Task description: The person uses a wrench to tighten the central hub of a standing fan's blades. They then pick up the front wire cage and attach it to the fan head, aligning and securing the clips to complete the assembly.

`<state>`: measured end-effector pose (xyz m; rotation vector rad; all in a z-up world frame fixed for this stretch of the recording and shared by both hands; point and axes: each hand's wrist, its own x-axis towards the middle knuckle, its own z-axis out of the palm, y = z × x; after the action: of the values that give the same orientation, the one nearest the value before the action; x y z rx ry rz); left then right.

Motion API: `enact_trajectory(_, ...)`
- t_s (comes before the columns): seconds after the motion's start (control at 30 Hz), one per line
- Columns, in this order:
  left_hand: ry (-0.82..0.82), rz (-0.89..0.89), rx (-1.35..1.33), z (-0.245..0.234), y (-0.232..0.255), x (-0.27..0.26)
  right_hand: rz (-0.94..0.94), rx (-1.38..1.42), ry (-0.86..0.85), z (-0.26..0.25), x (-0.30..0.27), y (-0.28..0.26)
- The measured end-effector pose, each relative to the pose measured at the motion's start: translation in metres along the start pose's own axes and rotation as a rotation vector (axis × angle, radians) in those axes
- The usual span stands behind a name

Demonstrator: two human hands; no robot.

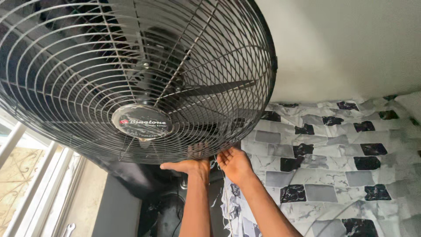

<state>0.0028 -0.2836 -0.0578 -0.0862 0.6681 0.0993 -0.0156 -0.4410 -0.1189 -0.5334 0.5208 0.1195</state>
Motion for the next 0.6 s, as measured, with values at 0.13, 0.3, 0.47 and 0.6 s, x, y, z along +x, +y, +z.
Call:
enact_trajectory(0.13, -0.059, 0.264, 0.077, 0.011, -0.008, 0.001, 0.028, 0.067, -0.041, -0.013, 0.018, 0.001)
enact_trajectory(0.3, -0.045, 0.283, 0.069, 0.015, -0.01, -0.001, 0.012, 0.063, -0.044, -0.012, 0.02, 0.004)
enact_trajectory(0.47, -0.021, 0.288, 0.071, 0.013, -0.01, 0.007, 0.004, 0.06, 0.082, 0.012, 0.006, 0.01)
enact_trajectory(0.6, -0.003, 0.259, 0.066, 0.014, -0.011, 0.003, 0.018, 0.153, 0.154, 0.034, -0.007, 0.01)
